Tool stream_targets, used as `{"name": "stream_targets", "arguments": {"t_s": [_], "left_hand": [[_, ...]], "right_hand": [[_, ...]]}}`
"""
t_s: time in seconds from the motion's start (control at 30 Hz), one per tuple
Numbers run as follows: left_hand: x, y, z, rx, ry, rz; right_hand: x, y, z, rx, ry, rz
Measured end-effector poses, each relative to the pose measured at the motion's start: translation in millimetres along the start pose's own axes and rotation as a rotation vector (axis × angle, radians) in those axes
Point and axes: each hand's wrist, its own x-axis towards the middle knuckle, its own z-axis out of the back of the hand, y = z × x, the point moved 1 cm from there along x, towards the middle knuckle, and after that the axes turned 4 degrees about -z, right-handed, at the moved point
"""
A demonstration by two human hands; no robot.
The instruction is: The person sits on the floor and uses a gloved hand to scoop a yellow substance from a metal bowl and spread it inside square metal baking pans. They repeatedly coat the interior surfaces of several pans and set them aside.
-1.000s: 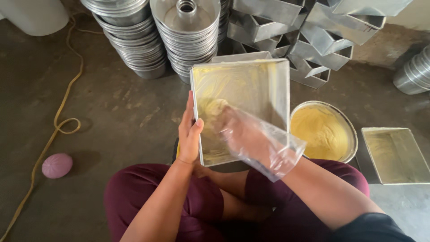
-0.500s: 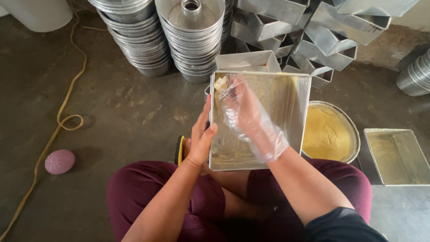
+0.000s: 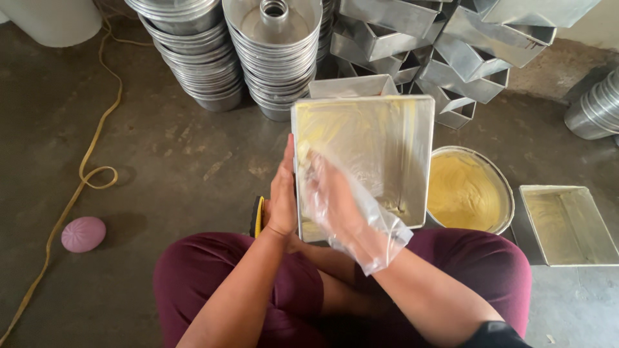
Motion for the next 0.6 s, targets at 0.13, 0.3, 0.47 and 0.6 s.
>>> {"name": "stream_targets", "arguments": {"t_s": [0.13, 0.3, 0.47, 0.6], "left_hand": [[-6.7, -1.5, -8.0, 0.141, 0.022, -0.032], [-3.2, -8.0, -14.4, 0.143, -0.023, -0.045], [5.4, -19.8, 5.1, 0.028, -0.120, -0.107], [-7.7, -14.0, -3.9, 0.304, -0.065, -0.125]], "right_hand": [[-15.7, 34.4, -8.3, -0.414, 0.049, 0.268], [-15.2, 37.9, -26.8, -1.407, -0.222, 0.538], [-40.2, -7.6, -8.8, -1.170, -0.013, 0.345], [-21.7, 27.8, -1.8, -0.427, 0.097, 0.172]]}}
